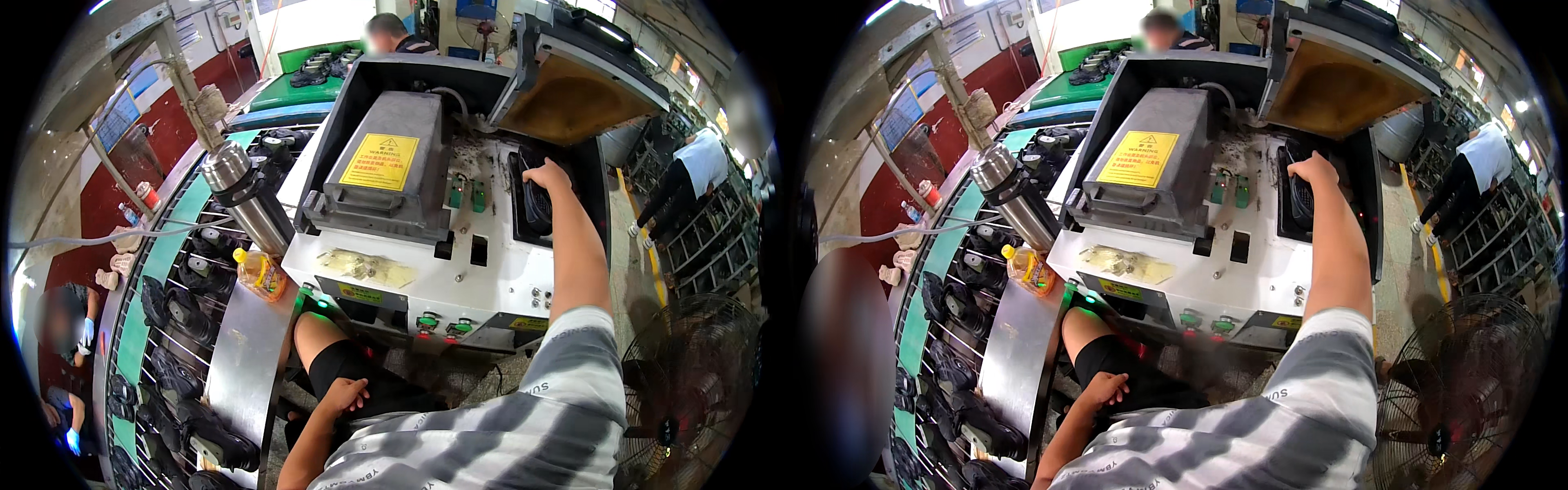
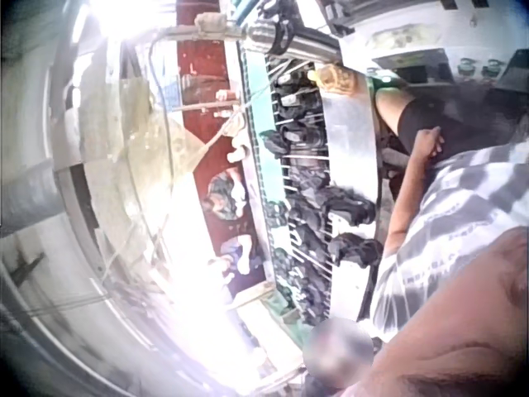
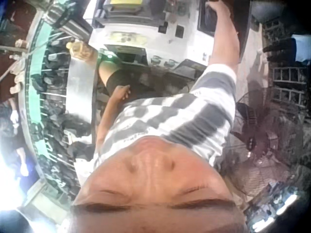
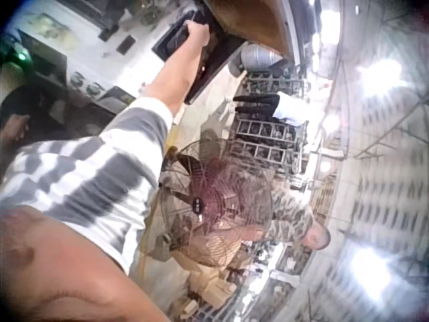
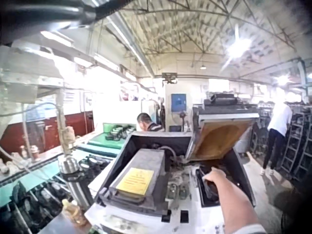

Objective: The person takes shoes off a conveyor belt, places them into a heat-pressing machine, operates the machine buttons, and then puts the shoes back onto the conveyor belt.

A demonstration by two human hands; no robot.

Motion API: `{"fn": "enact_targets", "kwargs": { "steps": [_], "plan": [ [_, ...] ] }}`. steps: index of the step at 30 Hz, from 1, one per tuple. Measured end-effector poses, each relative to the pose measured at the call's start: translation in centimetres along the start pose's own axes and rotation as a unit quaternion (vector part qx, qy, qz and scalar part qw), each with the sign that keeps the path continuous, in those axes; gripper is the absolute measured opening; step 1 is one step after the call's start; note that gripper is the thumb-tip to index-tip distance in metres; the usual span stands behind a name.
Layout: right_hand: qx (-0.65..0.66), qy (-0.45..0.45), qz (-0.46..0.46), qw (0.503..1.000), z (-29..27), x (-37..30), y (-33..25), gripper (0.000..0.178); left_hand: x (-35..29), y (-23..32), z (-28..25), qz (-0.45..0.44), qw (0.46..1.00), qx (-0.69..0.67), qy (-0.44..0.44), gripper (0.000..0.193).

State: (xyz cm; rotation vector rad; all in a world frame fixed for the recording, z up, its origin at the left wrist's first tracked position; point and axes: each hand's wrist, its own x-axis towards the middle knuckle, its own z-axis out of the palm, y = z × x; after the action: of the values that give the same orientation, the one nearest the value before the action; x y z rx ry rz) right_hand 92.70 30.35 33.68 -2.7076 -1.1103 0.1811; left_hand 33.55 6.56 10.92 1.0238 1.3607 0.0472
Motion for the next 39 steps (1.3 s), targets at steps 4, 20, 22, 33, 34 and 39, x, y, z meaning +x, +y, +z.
{"fn": "enact_targets", "kwargs": {
  "steps": [4, 20, 22, 33, 34, 39],
  "plan": [
    [0.033, 0.04, -0.043, 0.998, 1.4, -2.7, 2.7, 0.085, 1.1, 1.3, 0.4, 0.008, 0.998, 0.048, -0.026, 0.041],
    [0.813, -0.002, 0.25, 0.525, 18.3, -28.9, 28.1, 0.024, 12.4, 12.8, 16.5, 0.425, 0.882, 0.204, -0.021, 0.022],
    [0.763, 0.033, 0.248, 0.595, 22.7, -29.8, 30.5, 0.025, 11.0, 11.7, 14.6, 0.44, 0.882, 0.165, -0.034, 0.022],
    [0.497, -0.317, -0.331, 0.737, 31.8, -44.9, -7.6, 0.014, -6.8, -2.9, -20.9, 0.336, 0.864, -0.293, 0.234, 0.019],
    [0.483, -0.35, -0.375, 0.71, 31.4, -46.0, -11.5, 0.016, -8.7, -4.9, -24.0, 0.327, 0.841, -0.316, 0.291, 0.019],
    [0.372, -0.349, -0.527, 0.68, 33.9, -50.4, -26.8, 0.011, -11.2, -9.5, -38.3, 0.259, 0.75, -0.412, 0.448, 0.021]
  ]
}}
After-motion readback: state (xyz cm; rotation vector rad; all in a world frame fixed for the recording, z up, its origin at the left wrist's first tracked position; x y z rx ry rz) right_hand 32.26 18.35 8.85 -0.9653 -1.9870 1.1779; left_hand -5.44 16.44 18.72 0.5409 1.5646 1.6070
